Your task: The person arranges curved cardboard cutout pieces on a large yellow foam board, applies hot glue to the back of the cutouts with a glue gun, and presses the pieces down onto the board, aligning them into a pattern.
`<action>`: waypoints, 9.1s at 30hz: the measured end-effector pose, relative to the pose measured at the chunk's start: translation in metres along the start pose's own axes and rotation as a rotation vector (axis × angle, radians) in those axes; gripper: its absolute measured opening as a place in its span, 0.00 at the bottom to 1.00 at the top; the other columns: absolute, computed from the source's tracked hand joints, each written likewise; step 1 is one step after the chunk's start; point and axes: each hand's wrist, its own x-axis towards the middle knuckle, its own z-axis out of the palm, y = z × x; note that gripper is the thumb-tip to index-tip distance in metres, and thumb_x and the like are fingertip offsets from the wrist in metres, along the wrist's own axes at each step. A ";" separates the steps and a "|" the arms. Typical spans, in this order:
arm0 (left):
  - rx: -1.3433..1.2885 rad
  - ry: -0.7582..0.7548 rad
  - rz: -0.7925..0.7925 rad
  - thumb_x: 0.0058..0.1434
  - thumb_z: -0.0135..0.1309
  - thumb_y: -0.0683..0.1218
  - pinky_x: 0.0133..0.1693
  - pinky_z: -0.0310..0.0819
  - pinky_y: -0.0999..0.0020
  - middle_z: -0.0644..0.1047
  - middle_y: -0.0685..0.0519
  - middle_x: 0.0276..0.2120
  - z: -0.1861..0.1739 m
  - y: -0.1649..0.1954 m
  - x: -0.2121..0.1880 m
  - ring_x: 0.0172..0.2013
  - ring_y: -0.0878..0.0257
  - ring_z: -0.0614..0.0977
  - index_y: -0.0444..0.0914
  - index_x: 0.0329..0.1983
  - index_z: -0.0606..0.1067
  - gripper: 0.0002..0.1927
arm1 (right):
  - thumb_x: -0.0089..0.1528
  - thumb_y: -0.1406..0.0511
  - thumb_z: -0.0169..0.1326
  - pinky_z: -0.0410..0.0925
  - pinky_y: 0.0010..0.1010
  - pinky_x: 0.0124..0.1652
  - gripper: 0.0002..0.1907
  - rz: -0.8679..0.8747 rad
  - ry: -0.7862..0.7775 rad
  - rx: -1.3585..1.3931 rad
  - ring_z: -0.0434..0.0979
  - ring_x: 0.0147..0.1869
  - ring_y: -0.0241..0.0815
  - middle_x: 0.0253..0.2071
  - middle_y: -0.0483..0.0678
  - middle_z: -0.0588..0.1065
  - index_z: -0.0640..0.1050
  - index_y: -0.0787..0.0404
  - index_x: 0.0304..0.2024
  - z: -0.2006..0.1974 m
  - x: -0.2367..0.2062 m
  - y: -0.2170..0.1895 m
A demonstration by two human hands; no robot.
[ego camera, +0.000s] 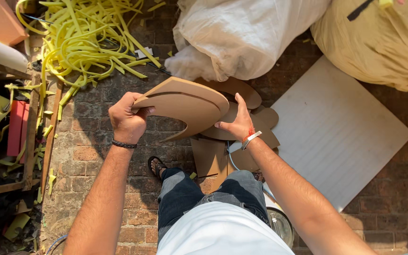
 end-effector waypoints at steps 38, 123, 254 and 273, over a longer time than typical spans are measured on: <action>-0.554 1.566 0.253 0.65 0.54 0.31 0.56 0.80 0.40 0.71 0.54 0.49 -0.846 -0.427 -0.049 0.50 0.58 0.73 0.45 0.68 0.66 0.30 | 0.48 0.54 0.72 0.73 0.47 0.38 0.25 -1.716 -0.586 -0.485 0.82 0.42 0.55 0.36 0.49 0.80 0.80 0.54 0.44 0.810 0.280 -0.920; 0.482 0.346 -1.790 0.43 0.78 0.58 0.67 0.55 0.44 0.58 0.39 0.69 -1.351 -0.753 -0.263 0.69 0.46 0.61 0.46 0.77 0.45 0.67 | 0.61 0.59 0.60 0.72 0.38 0.58 0.14 -0.372 -1.105 -0.610 0.78 0.60 0.44 0.54 0.48 0.75 0.83 0.57 0.47 1.409 0.082 -0.800; 0.308 -0.267 -1.550 0.62 0.49 0.72 0.71 0.15 0.41 0.21 0.48 0.77 -1.126 -0.678 -0.238 0.76 0.51 0.23 0.46 0.79 0.30 0.58 | 0.69 0.72 0.46 0.72 0.39 0.38 0.21 0.647 -1.366 0.435 0.73 0.39 0.43 0.40 0.51 0.69 0.65 0.56 0.64 1.460 0.044 -0.759; 0.293 -0.192 -1.509 0.63 0.51 0.69 0.72 0.16 0.46 0.25 0.51 0.78 -1.127 -0.667 -0.244 0.77 0.54 0.26 0.51 0.80 0.31 0.56 | 0.70 0.61 0.47 0.68 0.51 0.63 0.16 0.874 -1.465 0.884 0.73 0.67 0.54 0.62 0.60 0.72 0.70 0.60 0.58 1.441 0.027 -0.781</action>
